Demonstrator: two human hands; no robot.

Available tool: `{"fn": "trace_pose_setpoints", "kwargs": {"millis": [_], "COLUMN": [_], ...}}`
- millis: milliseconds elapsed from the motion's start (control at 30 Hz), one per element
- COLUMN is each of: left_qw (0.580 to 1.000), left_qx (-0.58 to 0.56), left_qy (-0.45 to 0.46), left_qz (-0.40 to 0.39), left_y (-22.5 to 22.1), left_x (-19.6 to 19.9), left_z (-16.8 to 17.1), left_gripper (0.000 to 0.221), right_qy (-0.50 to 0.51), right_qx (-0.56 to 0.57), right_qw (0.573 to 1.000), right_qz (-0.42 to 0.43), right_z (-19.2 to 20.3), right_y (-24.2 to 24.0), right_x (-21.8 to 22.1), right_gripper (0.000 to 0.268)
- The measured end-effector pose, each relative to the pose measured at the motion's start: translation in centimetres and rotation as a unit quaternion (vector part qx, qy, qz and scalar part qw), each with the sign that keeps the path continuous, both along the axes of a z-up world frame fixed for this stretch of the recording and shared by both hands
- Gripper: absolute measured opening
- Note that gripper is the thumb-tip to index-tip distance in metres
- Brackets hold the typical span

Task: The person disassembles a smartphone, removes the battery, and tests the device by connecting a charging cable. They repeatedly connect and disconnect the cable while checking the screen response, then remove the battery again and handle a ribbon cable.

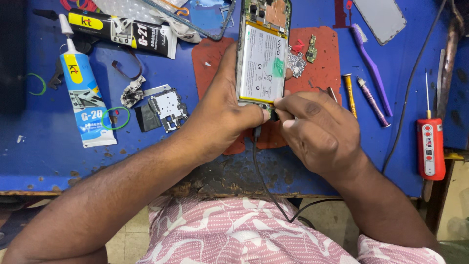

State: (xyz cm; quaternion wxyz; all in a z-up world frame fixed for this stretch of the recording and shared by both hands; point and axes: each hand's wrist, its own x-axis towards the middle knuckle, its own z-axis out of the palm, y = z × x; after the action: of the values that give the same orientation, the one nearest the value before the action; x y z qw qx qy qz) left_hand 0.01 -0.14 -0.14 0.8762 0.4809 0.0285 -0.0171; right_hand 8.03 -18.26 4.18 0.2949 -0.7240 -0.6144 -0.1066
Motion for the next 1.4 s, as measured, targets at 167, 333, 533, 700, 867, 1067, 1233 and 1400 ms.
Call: {"fn": "trace_pose_setpoints", "kwargs": {"millis": [167, 333, 533, 700, 867, 1067, 1233, 1400], "left_qw": [1.000, 0.999, 0.998, 0.999, 1.000, 1.000, 0.999, 0.999], "left_qx": [-0.015, -0.024, -0.049, -0.022, 0.006, -0.009, -0.034, -0.049], "left_qy": [0.021, 0.030, 0.025, 0.050, 0.029, 0.022, 0.017, 0.019], "left_qz": [0.007, 0.006, 0.002, -0.002, 0.000, 0.003, 0.008, 0.006], "left_y": [-0.1, -0.2, 0.1, 0.1, 0.1, 0.0, -0.3, -0.4], "left_x": [0.0, 0.1, 0.1, 0.1, 0.0, -0.2, -0.4, -0.4], "left_z": [-0.1, 0.3, 0.5, 0.5, 0.3, 0.3, 0.3, 0.3], "left_gripper": [0.089, 0.090, 0.090, 0.091, 0.090, 0.092, 0.097, 0.097], "right_qy": [0.000, 0.040, 0.143, 0.067, 0.068, 0.097, 0.201, 0.230], "right_qx": [-0.013, -0.031, 0.014, 0.016, 0.017, 0.022, 0.013, 0.032], "right_qw": [1.000, 0.997, 0.989, 0.998, 0.998, 0.994, 0.976, 0.968], "right_qz": [-0.008, -0.057, -0.045, -0.009, -0.007, -0.037, -0.085, -0.096], "right_z": [-0.2, 0.1, -1.0, -0.8, 0.0, -0.3, -1.2, -2.0], "right_y": [-0.2, -0.4, -0.7, -0.6, 0.0, -0.2, -1.3, -1.4], "right_x": [-0.2, -0.7, 0.3, 0.7, 0.6, 0.3, 0.2, -0.2], "right_gripper": [0.046, 0.046, 0.045, 0.052, 0.056, 0.050, 0.041, 0.044]}}
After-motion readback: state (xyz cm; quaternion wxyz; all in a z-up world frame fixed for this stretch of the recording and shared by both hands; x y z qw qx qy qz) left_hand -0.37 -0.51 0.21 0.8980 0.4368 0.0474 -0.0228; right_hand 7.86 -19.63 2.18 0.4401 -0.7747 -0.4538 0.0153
